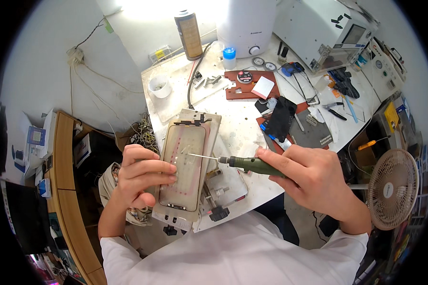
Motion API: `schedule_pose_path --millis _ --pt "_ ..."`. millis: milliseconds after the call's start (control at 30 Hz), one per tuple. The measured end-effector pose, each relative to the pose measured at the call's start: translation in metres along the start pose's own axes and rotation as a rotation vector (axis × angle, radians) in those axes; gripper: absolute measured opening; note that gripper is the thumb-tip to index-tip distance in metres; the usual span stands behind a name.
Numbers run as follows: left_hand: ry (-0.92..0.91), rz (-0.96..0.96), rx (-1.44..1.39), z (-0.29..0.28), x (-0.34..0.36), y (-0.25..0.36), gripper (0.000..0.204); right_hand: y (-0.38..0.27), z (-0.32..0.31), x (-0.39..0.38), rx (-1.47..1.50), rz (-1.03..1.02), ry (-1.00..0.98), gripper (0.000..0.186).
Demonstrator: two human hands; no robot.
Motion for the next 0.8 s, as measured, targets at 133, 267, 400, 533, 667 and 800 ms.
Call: schedule_pose_path --millis 133,267,400,533,667,800 --pt "-0.019 -0.001 0.009 -0.002 0.003 0.000 0.064 -0.003 0.000 -0.004 0.025 -0.019 -0.018 0.058" --pt "-0.035 -0.009 0.020 -0.002 0.006 0.001 0.062 -0.005 -0.001 -0.008 0.013 -0.042 -0.040 0.059" --pt "-0.037 -0.009 0.040 -0.003 0.008 0.003 0.065 -0.008 -0.003 -0.011 0.016 -0.055 -0.058 0.059" --pt "-0.053 -0.020 0.064 -0.005 0.011 0.006 0.068 -0.008 -0.002 -0.017 0.032 -0.053 -0.051 0.058" --pt "-0.082 -0.041 0.090 -0.006 0.014 0.010 0.070 -0.009 -0.001 -0.019 0.046 -0.050 -0.039 0.058" --pt "-0.110 -0.055 0.094 -0.008 0.014 0.010 0.060 -0.010 -0.003 -0.020 0.019 -0.045 -0.038 0.057"
Point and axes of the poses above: each hand's wrist, its own x-axis towards the middle knuckle, its own z-axis out of the palm, y = z × x, the point moved 4 cm from there along x, towards the middle knuckle
